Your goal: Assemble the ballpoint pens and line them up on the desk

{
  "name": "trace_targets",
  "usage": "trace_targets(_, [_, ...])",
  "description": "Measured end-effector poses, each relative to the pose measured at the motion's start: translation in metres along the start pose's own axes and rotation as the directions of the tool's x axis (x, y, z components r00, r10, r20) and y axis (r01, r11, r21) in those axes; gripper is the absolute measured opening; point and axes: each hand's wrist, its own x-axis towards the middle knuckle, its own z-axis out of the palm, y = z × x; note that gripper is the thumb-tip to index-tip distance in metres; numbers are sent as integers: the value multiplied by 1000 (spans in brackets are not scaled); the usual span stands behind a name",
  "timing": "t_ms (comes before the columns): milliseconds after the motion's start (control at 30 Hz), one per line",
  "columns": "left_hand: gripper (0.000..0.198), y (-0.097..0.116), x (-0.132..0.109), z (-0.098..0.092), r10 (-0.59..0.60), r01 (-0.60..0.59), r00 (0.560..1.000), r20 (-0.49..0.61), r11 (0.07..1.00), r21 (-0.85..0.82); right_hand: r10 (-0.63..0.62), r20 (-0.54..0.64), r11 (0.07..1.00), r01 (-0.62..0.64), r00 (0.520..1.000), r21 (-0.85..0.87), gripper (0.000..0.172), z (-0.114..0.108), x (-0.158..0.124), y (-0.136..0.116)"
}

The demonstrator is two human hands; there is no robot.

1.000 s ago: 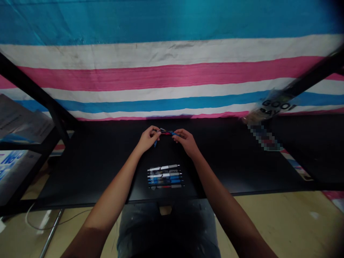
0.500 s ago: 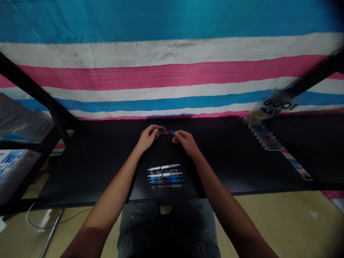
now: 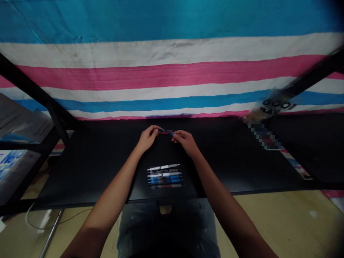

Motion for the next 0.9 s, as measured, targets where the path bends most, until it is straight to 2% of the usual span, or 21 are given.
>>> trace_targets(133, [24,1,-1,-1,48,-45,999,-25,993,108,15,-19,1000,-15,1000,9,32,0,1,2])
trace_targets(333, [20,3,-3,-3,137,-139,990,25,962,233,7,-72,1000,-7,997,2,30,0,1,4])
trace_targets(900, [20,5,-5,-3,187,-198,980,64,935,295,6,-68,1000,-7,998,-11,31,2,-1,-2])
